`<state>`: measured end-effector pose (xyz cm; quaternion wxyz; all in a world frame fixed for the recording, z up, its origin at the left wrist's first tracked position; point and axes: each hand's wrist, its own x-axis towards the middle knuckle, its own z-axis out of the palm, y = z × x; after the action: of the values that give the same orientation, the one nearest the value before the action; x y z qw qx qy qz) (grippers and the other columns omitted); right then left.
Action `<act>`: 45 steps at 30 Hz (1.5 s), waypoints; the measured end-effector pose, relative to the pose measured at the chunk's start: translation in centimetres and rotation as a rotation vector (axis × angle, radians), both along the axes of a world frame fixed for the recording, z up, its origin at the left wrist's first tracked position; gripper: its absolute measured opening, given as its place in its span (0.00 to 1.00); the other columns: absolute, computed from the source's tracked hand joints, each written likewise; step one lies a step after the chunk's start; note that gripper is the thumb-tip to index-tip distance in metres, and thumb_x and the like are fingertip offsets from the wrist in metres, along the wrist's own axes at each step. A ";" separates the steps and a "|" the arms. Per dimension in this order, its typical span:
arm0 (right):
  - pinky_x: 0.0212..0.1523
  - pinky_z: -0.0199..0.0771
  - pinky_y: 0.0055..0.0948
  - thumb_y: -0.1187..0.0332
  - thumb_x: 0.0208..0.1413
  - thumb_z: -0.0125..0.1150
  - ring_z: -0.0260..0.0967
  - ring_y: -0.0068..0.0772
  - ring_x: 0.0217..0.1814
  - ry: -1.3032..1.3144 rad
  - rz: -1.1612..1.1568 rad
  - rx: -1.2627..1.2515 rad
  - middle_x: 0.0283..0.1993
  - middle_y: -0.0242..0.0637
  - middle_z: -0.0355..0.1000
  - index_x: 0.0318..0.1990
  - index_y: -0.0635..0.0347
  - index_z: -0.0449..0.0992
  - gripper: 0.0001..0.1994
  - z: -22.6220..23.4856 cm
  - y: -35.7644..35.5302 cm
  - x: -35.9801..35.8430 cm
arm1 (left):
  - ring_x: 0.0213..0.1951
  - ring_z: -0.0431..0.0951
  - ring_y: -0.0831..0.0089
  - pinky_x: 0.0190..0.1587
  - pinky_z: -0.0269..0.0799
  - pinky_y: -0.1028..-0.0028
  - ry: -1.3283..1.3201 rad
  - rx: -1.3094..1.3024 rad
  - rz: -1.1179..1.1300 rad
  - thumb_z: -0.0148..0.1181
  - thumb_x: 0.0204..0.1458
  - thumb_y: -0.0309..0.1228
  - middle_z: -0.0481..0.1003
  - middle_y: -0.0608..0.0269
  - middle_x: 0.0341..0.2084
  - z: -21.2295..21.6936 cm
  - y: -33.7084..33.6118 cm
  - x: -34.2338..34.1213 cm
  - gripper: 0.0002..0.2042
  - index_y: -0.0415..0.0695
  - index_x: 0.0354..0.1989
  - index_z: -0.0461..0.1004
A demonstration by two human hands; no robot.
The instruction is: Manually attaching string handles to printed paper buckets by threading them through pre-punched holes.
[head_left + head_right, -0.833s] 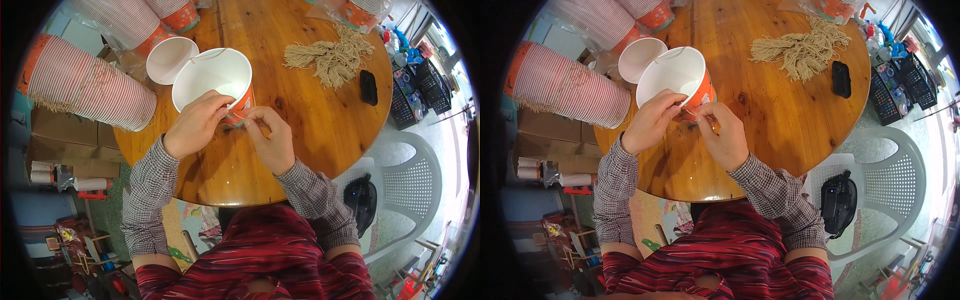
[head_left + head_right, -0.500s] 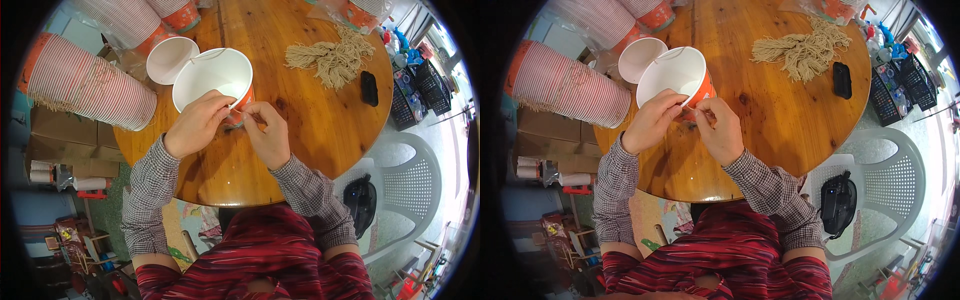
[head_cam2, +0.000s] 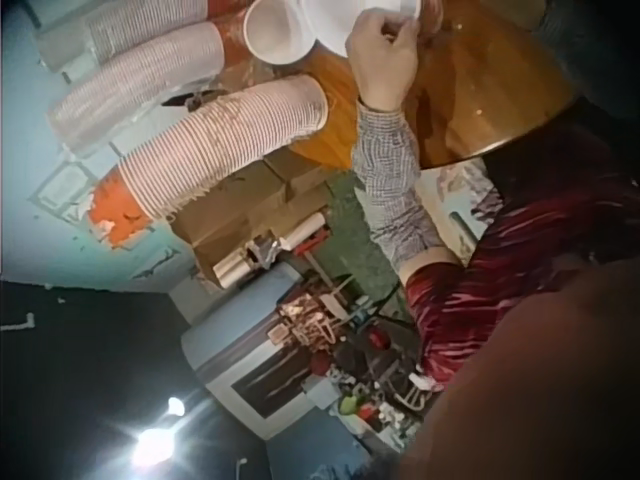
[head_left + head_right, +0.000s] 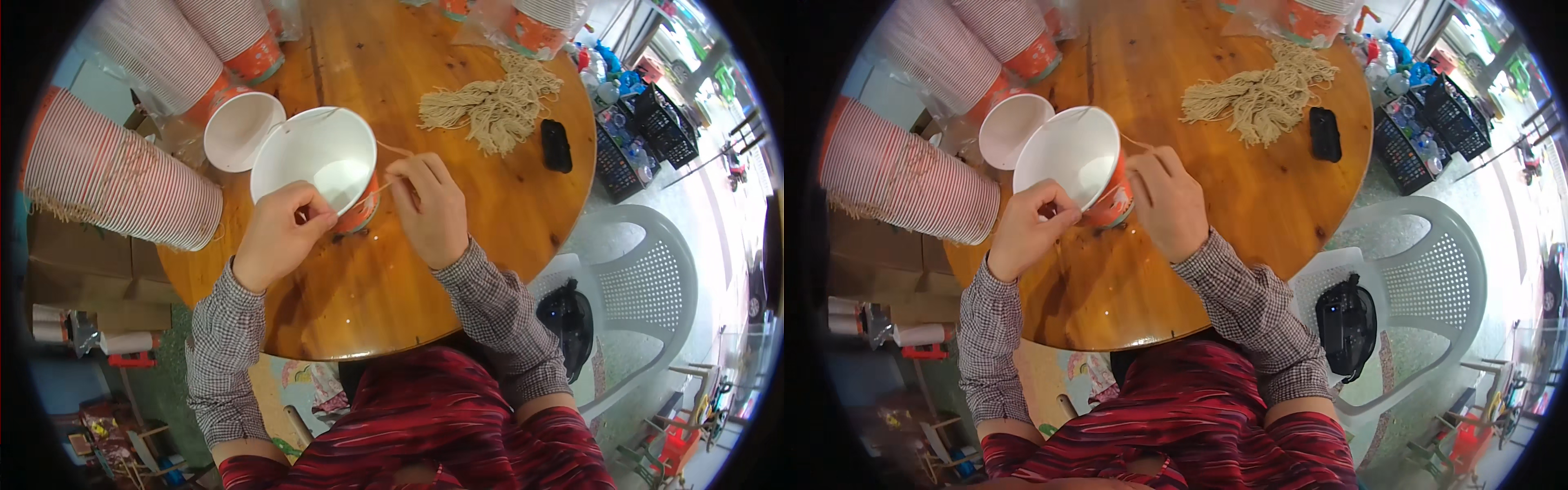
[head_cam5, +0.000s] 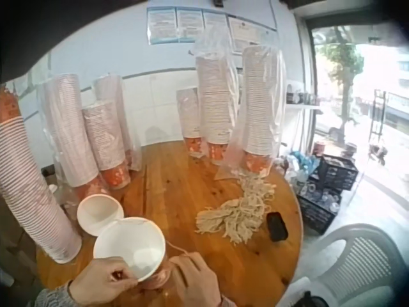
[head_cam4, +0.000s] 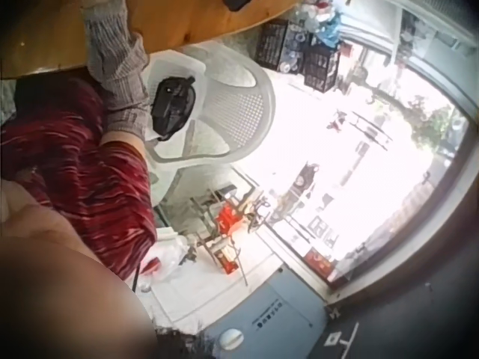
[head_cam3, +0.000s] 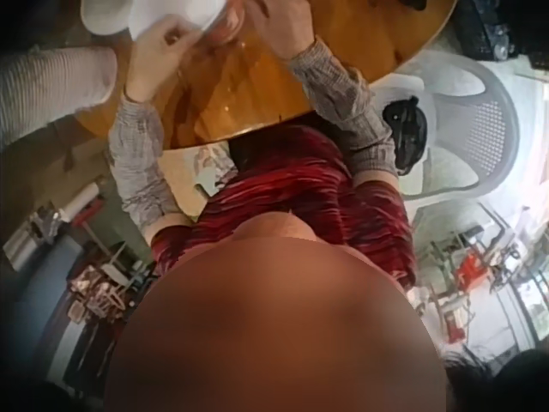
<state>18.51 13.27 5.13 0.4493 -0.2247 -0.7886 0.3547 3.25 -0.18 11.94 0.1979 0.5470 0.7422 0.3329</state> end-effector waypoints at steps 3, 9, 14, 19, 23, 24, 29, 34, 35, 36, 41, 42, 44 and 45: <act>0.39 0.71 0.31 0.75 0.49 0.62 0.70 0.39 0.36 0.192 0.129 0.327 0.36 0.37 0.71 0.37 0.60 0.76 0.07 2.0 0.6 -2.0 | 0.26 0.72 0.76 0.32 0.68 0.76 -0.132 0.049 0.037 0.59 0.49 0.21 0.73 0.61 0.24 -1.5 -0.6 -0.9 0.03 0.36 0.29 0.72; 0.52 0.61 0.34 0.67 0.52 0.62 0.70 0.34 0.36 0.012 0.432 0.260 0.29 0.32 0.73 0.31 0.55 0.77 0.04 3.0 1.7 -5.1 | 0.32 0.74 0.60 0.36 0.69 0.71 0.160 0.466 0.109 0.57 0.50 0.19 0.72 0.56 0.28 -1.9 0.5 -1.4 0.03 0.38 0.32 0.72; 0.55 0.59 0.35 0.68 0.52 0.62 0.70 0.33 0.33 -0.047 0.441 0.211 0.27 0.34 0.72 0.32 0.57 0.77 0.04 3.2 1.4 -5.7 | 0.35 0.72 0.58 0.40 0.66 0.65 0.437 0.727 0.171 0.59 0.48 0.22 0.74 0.58 0.29 -2.7 2.0 -1.7 0.03 0.42 0.31 0.74; 0.58 0.60 0.36 0.73 0.50 0.62 0.70 0.32 0.35 0.090 0.334 0.105 0.29 0.32 0.74 0.32 0.59 0.77 0.02 1.9 0.6 -6.9 | 0.33 0.75 0.63 0.45 0.66 0.66 0.262 0.786 0.371 0.56 0.54 0.24 0.77 0.61 0.28 -4.3 2.2 -1.1 0.07 0.41 0.41 0.74; 0.61 0.59 0.39 0.75 0.50 0.62 0.72 0.28 0.38 0.143 0.280 0.074 0.31 0.29 0.75 0.33 0.58 0.78 0.03 1.1 0.1 -7.0 | 0.31 0.79 0.69 0.54 0.59 0.63 0.223 0.559 0.320 0.56 0.54 0.24 0.79 0.63 0.28 -4.8 1.4 -0.3 0.08 0.42 0.41 0.75; 0.61 0.59 0.39 0.75 0.50 0.62 0.72 0.28 0.38 0.137 0.280 0.076 0.31 0.29 0.75 0.33 0.58 0.78 0.03 1.2 0.1 -6.9 | 0.31 0.80 0.69 0.55 0.58 0.63 0.229 0.515 0.290 0.56 0.54 0.24 0.79 0.63 0.28 -4.5 1.4 0.0 0.07 0.42 0.41 0.75; 0.61 0.62 0.41 0.78 0.48 0.64 0.73 0.30 0.38 0.143 0.280 0.099 0.34 0.30 0.76 0.34 0.59 0.77 0.06 1.0 0.2 -6.7 | 0.29 0.80 0.70 0.58 0.56 0.63 0.098 0.548 0.297 0.58 0.52 0.24 0.78 0.63 0.27 -4.8 1.1 -1.0 0.06 0.41 0.38 0.75; 0.59 0.65 0.42 0.81 0.47 0.65 0.74 0.32 0.41 0.152 0.314 0.150 0.37 0.35 0.77 0.34 0.60 0.76 0.07 1.4 0.2 -6.1 | 0.24 0.79 0.66 0.62 0.54 0.64 -0.169 0.539 0.291 0.58 0.53 0.24 0.78 0.63 0.25 -3.9 1.0 -1.3 0.02 0.41 0.33 0.75; 0.58 0.66 0.42 0.81 0.46 0.64 0.75 0.33 0.42 0.144 0.302 0.213 0.38 0.36 0.77 0.34 0.61 0.76 0.08 1.5 0.2 -6.1 | 0.24 0.79 0.66 0.62 0.54 0.64 -0.174 0.539 0.295 0.58 0.53 0.24 0.78 0.63 0.25 -3.7 1.0 -1.6 0.02 0.41 0.33 0.75; 0.58 0.66 0.42 0.81 0.46 0.64 0.75 0.33 0.42 0.138 0.306 0.213 0.38 0.36 0.77 0.34 0.61 0.76 0.08 1.5 0.2 -6.0 | 0.25 0.79 0.65 0.62 0.54 0.64 -0.111 0.520 0.237 0.58 0.53 0.25 0.78 0.61 0.26 -3.5 1.1 -2.0 0.03 0.41 0.33 0.76; 0.58 0.66 0.41 0.82 0.45 0.64 0.75 0.33 0.41 0.207 0.241 0.227 0.38 0.36 0.78 0.33 0.61 0.76 0.08 1.4 1.5 -5.5 | 0.30 0.77 0.62 0.62 0.56 0.62 0.048 0.402 0.058 0.57 0.53 0.28 0.78 0.57 0.26 -2.2 1.8 -3.0 0.05 0.42 0.34 0.77; 0.58 0.66 0.41 0.82 0.45 0.64 0.75 0.33 0.41 0.203 0.229 0.226 0.38 0.36 0.78 0.33 0.61 0.76 0.08 1.3 1.6 -5.5 | 0.31 0.77 0.61 0.61 0.57 0.61 0.011 0.382 -0.021 0.57 0.53 0.28 0.78 0.58 0.25 -2.2 1.9 -3.0 0.05 0.42 0.33 0.77; 0.58 0.65 0.40 0.81 0.46 0.62 0.75 0.30 0.40 0.161 0.211 0.193 0.35 0.33 0.78 0.33 0.61 0.77 0.07 1.2 1.8 -5.6 | 0.32 0.76 0.61 0.61 0.57 0.60 -0.030 0.360 -0.112 0.57 0.53 0.29 0.77 0.58 0.25 -2.1 2.2 -3.1 0.05 0.41 0.32 0.77; 0.58 0.65 0.40 0.81 0.46 0.62 0.75 0.30 0.40 0.156 0.200 0.190 0.35 0.33 0.78 0.33 0.61 0.77 0.07 1.2 1.7 -5.6 | 0.32 0.76 0.60 0.58 0.60 0.60 -0.066 0.341 -0.122 0.58 0.52 0.29 0.77 0.58 0.24 -2.2 2.2 -3.1 0.05 0.41 0.31 0.77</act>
<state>12.88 14.97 6.33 0.4907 -0.0733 -0.7998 0.3378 0.14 2.04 9.72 0.1466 0.6054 0.6335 0.4591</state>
